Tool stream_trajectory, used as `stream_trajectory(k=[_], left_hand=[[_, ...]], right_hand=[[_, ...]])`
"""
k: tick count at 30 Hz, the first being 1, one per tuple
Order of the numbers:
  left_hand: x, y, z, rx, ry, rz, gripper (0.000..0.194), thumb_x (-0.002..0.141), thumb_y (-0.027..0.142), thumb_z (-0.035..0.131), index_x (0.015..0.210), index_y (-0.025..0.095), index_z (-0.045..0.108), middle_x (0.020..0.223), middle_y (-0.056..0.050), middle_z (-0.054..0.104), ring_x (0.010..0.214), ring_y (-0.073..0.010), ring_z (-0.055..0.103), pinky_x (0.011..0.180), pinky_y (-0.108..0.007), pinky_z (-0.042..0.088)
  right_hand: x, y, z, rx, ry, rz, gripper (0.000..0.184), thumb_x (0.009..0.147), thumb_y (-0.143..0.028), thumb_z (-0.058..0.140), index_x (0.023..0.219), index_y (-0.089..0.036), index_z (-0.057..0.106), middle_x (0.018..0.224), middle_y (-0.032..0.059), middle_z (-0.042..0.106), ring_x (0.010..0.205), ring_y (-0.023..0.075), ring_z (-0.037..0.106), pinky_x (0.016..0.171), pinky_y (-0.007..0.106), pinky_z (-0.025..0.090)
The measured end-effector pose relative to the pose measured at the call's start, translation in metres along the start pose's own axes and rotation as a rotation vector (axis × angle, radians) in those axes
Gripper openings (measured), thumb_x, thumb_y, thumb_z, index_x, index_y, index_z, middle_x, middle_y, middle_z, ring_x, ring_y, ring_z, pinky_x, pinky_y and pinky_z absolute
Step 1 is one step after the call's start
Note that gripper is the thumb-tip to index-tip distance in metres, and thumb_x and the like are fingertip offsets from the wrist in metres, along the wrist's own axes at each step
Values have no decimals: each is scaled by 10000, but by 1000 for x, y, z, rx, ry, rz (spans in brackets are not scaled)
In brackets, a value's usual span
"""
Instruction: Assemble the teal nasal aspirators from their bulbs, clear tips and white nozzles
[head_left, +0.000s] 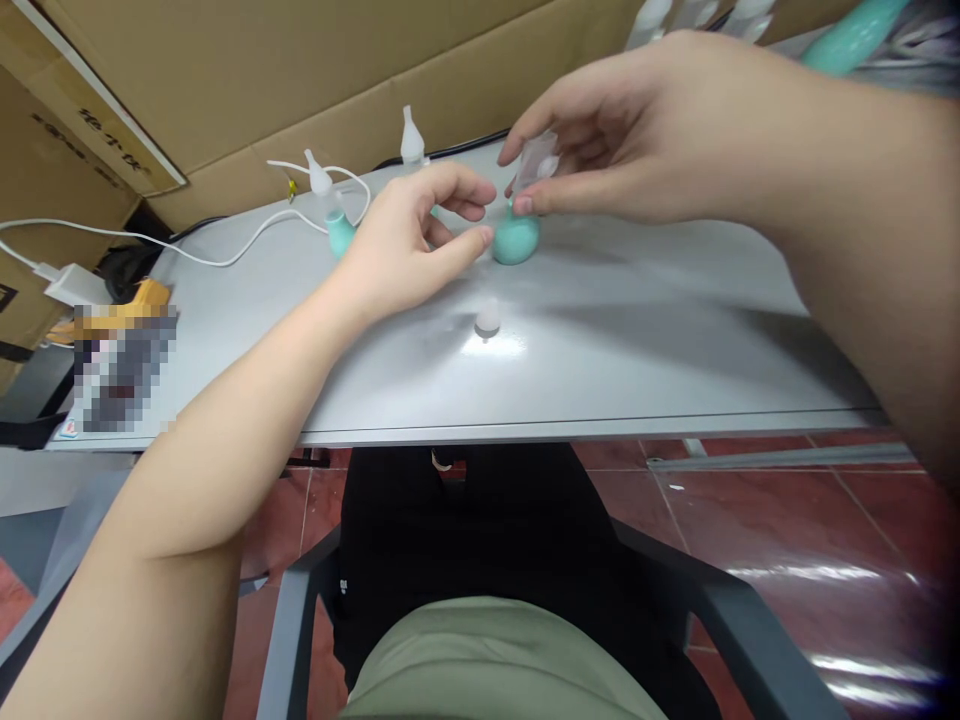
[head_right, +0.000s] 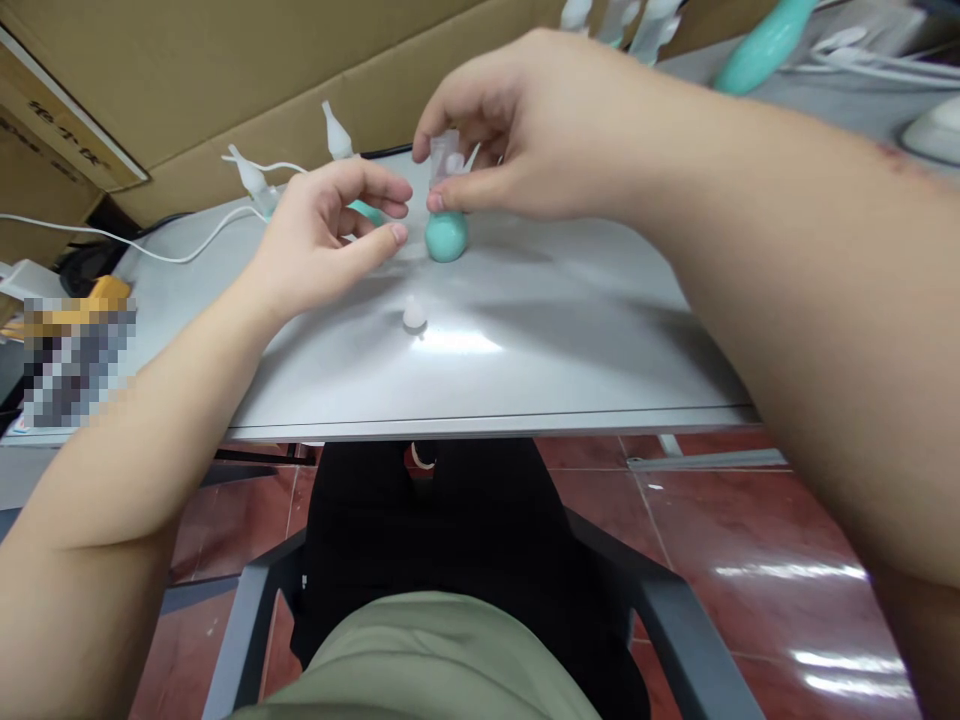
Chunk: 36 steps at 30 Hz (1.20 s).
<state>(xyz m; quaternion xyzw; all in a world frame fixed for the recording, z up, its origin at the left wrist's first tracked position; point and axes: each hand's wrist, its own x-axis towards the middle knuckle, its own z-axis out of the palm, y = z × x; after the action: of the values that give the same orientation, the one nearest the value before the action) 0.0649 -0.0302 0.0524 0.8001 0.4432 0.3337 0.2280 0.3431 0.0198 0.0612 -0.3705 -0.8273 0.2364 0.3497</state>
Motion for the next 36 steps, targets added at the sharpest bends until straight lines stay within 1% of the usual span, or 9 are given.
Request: stream_trajectory(k=[3, 9, 11, 15, 18, 20, 25, 30, 36], left_hand=[[3, -6, 2, 7, -1, 15, 253, 1093, 169, 813, 1326, 255, 866, 1463, -130, 925, 1292, -334, 921, 1032, -451, 744], [5, -7, 7, -14, -11, -70, 397, 1058, 80, 808, 1442, 178, 843, 1447, -147, 903, 1078, -236, 900, 950, -373, 717], [5, -6, 8, -35, 1, -117, 431, 1043, 74, 838, 1467, 152, 826, 1449, -168, 898, 1142, -252, 896, 927, -354, 706], [4, -10, 8, -73, -1, -100, 414, 1037, 150, 911, 1437, 159, 803, 1490, -185, 898, 1300, -289, 882, 978, -349, 714], [3, -14, 7, -170, -84, 26, 328, 1136, 308, 894, 1412, 161, 793, 1574, -199, 884, 1371, -283, 867, 1194, -394, 710], [3, -12, 6, -196, -136, 52, 189, 1211, 359, 821, 1322, 208, 795, 1516, -145, 904, 1341, -252, 853, 1234, -390, 682], [1, 1, 4, -276, -174, -112, 248, 1302, 347, 654, 1098, 251, 759, 1103, -54, 827, 1053, -207, 763, 1030, -378, 702], [-2, 9, 3, -413, -85, -187, 265, 1266, 363, 722, 1025, 257, 748, 1054, -51, 726, 956, -203, 688, 878, -360, 703], [-3, 12, 2, -383, -39, -193, 257, 1240, 330, 742, 992, 264, 736, 919, -18, 594, 853, -205, 642, 760, -359, 647]], right_hand=[[2, -6, 2, -244, -24, 28, 321, 1083, -219, 1030, 1372, -328, 945, 946, -41, 805, 825, 132, 673, 790, 321, 522], [3, -8, 6, -181, -36, 63, 418, 1033, -109, 1035, 1377, -326, 940, 905, -46, 789, 790, 142, 680, 777, 349, 524], [2, -8, 6, -158, -24, 42, 410, 1031, -112, 1044, 1362, -334, 947, 861, -43, 777, 776, 148, 691, 780, 362, 547], [1, -12, 10, 73, -22, 15, 401, 1035, -32, 1002, 1278, -346, 946, 856, -48, 806, 797, 131, 783, 774, 316, 636], [0, -19, 14, 337, -33, 6, 381, 1056, -6, 967, 1221, -348, 937, 889, -76, 839, 797, 83, 835, 778, 233, 696], [-1, -23, 16, 417, -6, 1, 354, 1063, -21, 973, 1198, -346, 930, 914, -89, 864, 795, 62, 851, 790, 195, 714], [-1, -21, 27, 460, 10, 11, 244, 1139, -76, 927, 1194, -312, 903, 863, -76, 860, 784, 69, 863, 766, 167, 717], [0, -21, 30, 474, 51, 56, 215, 1271, -143, 751, 1255, -289, 908, 947, -36, 857, 834, 91, 875, 852, 205, 779], [3, -20, 20, 400, -9, 62, 244, 1264, -185, 779, 1097, -324, 890, 837, -37, 698, 660, 24, 673, 673, 161, 592]])
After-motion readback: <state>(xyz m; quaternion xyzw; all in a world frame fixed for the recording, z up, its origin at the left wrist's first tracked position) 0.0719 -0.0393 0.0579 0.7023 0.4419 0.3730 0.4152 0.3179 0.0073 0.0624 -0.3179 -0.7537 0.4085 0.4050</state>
